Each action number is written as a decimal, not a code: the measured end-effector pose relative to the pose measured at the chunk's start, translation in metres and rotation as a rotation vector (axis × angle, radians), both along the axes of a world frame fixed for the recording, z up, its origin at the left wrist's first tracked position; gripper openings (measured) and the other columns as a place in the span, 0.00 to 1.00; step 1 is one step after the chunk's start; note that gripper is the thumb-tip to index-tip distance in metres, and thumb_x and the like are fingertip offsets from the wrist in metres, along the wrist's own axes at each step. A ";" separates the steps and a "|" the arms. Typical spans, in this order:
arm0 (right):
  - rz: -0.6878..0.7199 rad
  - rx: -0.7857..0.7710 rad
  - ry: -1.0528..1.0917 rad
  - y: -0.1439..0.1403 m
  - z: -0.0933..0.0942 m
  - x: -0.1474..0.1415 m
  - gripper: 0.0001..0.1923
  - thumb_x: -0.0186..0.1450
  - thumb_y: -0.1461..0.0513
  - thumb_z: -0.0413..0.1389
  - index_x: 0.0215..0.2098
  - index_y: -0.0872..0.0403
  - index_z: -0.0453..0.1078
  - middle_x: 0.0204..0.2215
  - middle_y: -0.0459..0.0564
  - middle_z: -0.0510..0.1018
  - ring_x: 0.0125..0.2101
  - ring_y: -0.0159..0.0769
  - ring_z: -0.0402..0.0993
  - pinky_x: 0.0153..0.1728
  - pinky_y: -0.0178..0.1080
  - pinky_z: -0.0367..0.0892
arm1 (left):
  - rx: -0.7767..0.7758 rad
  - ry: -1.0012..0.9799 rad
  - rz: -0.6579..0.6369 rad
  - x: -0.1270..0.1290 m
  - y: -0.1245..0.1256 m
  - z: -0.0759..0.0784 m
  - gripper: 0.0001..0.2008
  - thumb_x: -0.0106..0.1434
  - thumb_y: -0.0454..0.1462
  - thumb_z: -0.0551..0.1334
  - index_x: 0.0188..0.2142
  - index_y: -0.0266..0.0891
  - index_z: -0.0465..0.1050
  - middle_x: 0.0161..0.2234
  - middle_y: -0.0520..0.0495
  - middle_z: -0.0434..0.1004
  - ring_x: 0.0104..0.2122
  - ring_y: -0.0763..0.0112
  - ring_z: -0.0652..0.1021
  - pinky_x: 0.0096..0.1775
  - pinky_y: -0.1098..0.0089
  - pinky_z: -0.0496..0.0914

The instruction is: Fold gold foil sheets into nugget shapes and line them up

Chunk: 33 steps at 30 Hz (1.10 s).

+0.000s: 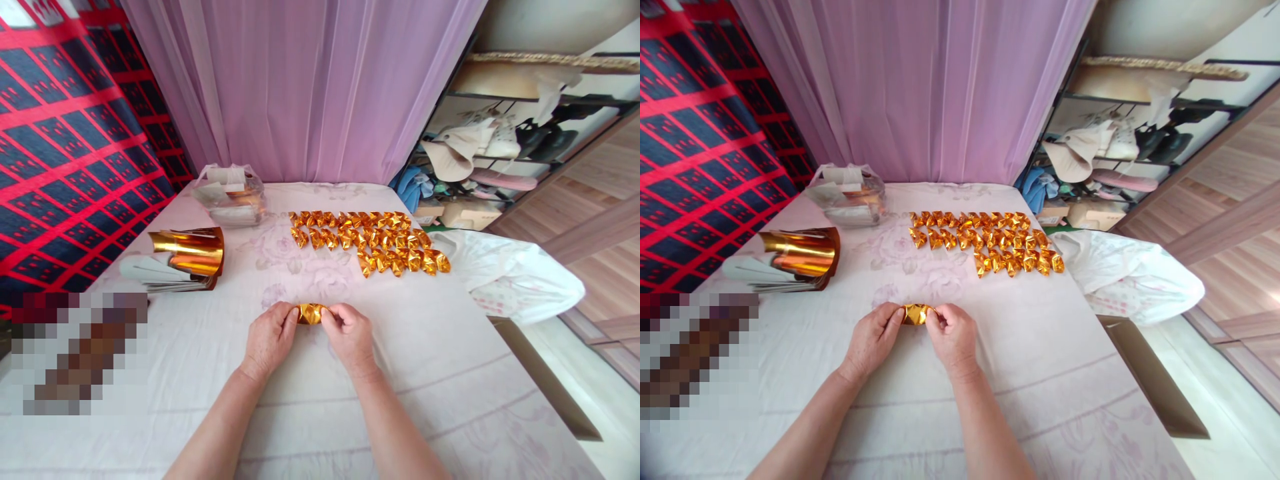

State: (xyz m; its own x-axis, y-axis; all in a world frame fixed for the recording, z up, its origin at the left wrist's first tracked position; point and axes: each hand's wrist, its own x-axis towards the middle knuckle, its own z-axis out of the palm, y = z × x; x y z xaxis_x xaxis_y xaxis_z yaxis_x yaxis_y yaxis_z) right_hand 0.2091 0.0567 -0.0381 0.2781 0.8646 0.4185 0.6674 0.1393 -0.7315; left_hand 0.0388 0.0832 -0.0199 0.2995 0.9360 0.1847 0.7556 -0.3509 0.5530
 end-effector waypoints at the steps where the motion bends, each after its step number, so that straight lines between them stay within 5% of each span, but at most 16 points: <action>1: 0.007 -0.001 -0.003 0.000 0.001 0.000 0.15 0.63 0.57 0.52 0.20 0.51 0.69 0.17 0.45 0.73 0.20 0.30 0.68 0.25 0.31 0.60 | 0.001 -0.005 0.003 0.000 0.000 0.000 0.16 0.70 0.40 0.48 0.32 0.42 0.72 0.29 0.49 0.77 0.30 0.69 0.77 0.32 0.71 0.67; 33: 0.158 0.074 -0.140 -0.002 0.011 0.004 0.15 0.69 0.61 0.48 0.25 0.52 0.69 0.21 0.45 0.73 0.25 0.31 0.69 0.30 0.33 0.61 | 0.052 -0.084 0.069 0.001 0.000 -0.001 0.16 0.70 0.42 0.48 0.32 0.41 0.72 0.30 0.48 0.77 0.30 0.67 0.76 0.33 0.69 0.67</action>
State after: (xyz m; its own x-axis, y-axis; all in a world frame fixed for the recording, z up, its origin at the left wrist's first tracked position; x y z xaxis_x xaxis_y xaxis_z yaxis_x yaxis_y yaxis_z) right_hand 0.2128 0.0545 -0.0276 0.0764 0.8585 0.5072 0.7272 0.3000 -0.6174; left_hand 0.0395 0.0830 -0.0213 0.2160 0.9424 0.2552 0.7305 -0.3294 0.5982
